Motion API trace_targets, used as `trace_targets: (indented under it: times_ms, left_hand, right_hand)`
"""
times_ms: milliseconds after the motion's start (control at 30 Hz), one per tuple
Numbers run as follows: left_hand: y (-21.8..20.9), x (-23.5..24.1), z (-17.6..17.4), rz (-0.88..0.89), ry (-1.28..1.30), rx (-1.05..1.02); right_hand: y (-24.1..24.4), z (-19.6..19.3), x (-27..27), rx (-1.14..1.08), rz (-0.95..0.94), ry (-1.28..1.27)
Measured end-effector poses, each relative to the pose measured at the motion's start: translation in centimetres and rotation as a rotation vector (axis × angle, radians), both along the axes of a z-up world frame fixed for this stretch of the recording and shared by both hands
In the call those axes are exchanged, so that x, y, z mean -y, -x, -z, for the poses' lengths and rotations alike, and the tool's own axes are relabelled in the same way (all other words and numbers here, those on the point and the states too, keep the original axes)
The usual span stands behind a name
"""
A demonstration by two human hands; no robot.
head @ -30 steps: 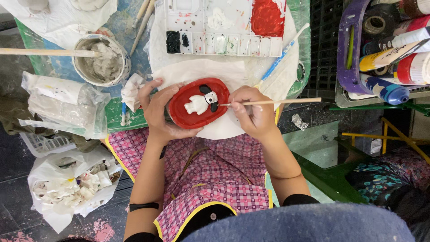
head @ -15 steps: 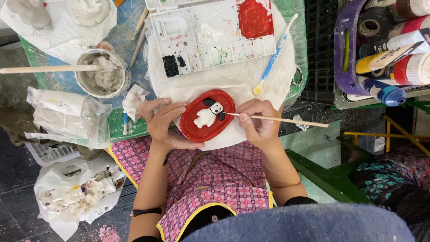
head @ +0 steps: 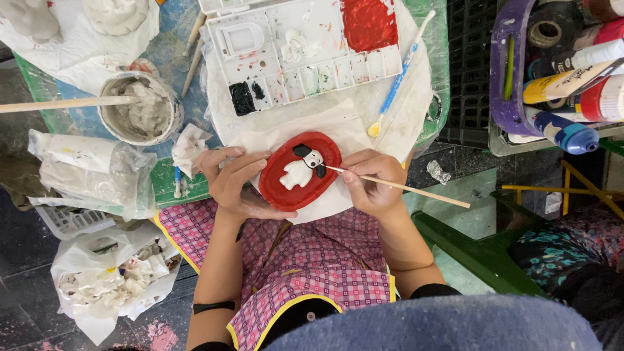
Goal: The person paints a small white clay dog figure using black paint and a brush, occasionally dipping the brush in a water cup and wiping it on a tissue.
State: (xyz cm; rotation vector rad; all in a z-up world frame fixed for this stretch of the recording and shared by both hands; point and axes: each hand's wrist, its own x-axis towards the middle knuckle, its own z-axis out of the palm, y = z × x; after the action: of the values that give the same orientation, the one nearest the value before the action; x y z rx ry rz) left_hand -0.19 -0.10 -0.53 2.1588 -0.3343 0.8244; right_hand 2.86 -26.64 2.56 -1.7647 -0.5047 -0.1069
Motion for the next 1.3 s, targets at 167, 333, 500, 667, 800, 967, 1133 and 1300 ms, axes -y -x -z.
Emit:
trace_targets:
  times_ms: [167, 333, 500, 667, 800, 967, 1133, 1300]
  left_hand:
    - [0.08, -0.04, 0.06, 0.004, 0.001, -0.004]
    - [0.10, -0.09, 0.08, 0.003, -0.005, -0.012]
    - [0.06, -0.17, 0.05, 0.016, -0.003, -0.009]
    - [0.07, -0.12, -0.03, 0.011, -0.006, -0.012]
    - [0.03, -0.03, 0.00, 0.008, -0.002, -0.010]
    - [-0.07, -0.09, 0.08, 0.014, -0.003, 0.007]
    - [-0.10, -0.09, 0.04, 0.020, -0.001, 0.013]
    - [-0.15, -0.04, -0.04, 0.012, -0.006, 0.013]
  right_hand:
    - [-0.13, -0.02, -0.01, -0.003, -0.008, -0.003]
    - [-0.26, -0.15, -0.04, -0.017, -0.031, -0.013]
    - [-0.35, -0.29, -0.13, -0.015, -0.031, 0.010]
    - [-0.33, -0.29, -0.22, -0.014, -0.020, 0.011]
    - [-0.35, -0.21, -0.23, -0.014, -0.016, -0.002]
    - [-0.32, -0.10, -0.22, -0.014, -0.005, -0.007]
    - [-0.31, -0.04, -0.27, -0.016, 0.000, -0.011]
    - [-0.31, -0.16, -0.34, -0.005, 0.013, 0.003]
